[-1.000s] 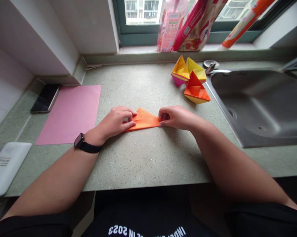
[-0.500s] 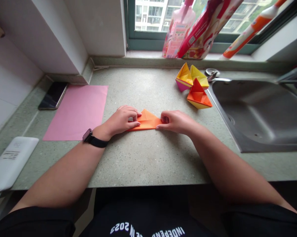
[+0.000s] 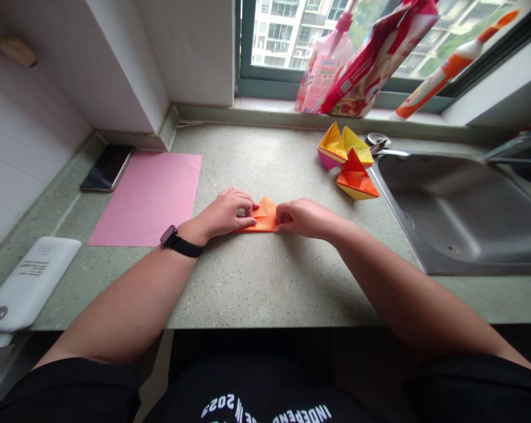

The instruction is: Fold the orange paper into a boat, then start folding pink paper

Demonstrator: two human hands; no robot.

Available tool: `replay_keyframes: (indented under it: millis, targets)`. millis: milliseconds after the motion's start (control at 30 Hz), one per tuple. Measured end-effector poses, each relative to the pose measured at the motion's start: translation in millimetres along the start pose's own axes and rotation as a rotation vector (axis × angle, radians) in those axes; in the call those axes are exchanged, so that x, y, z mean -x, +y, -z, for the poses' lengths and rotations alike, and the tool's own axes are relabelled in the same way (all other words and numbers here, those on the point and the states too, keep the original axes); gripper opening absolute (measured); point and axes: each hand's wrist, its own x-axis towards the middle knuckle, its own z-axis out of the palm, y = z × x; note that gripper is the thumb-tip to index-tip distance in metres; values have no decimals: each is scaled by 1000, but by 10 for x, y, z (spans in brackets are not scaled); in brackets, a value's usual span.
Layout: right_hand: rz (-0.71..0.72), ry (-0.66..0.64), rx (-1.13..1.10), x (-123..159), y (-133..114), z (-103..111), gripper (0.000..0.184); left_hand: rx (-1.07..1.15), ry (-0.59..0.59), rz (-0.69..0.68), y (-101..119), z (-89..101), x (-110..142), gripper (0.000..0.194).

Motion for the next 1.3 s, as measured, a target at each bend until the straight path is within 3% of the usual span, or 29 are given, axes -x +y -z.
replay_keyframes:
  millis: [133,400,500,633,733,1000,1300]
  targets:
    - [-49,-19,-26,-53,-43,-34,36,3,-14,0,-13,7,1,22]
    - [-146,41,134,-47,-200,-126,60,-71,-3,80,-55,45,57,26]
    - [-117,33,169,-57,-248,-123,56,-107,-55,117,-79,113,80,28]
    - [19,29,125,-115,-301,-90,25,-121,-129,154,-91,179,83,27]
    - [30,-26,11,-170,-309,-62,16,-128,-172,183,-78,212,88,26]
    - [-48,-33,0,-260,-346,-56,35,-180,-268,214,-51,316,121,31]
    - [-164,-8,92,-288,-538,-121,64,-206,-272,223,-10,375,174,30]
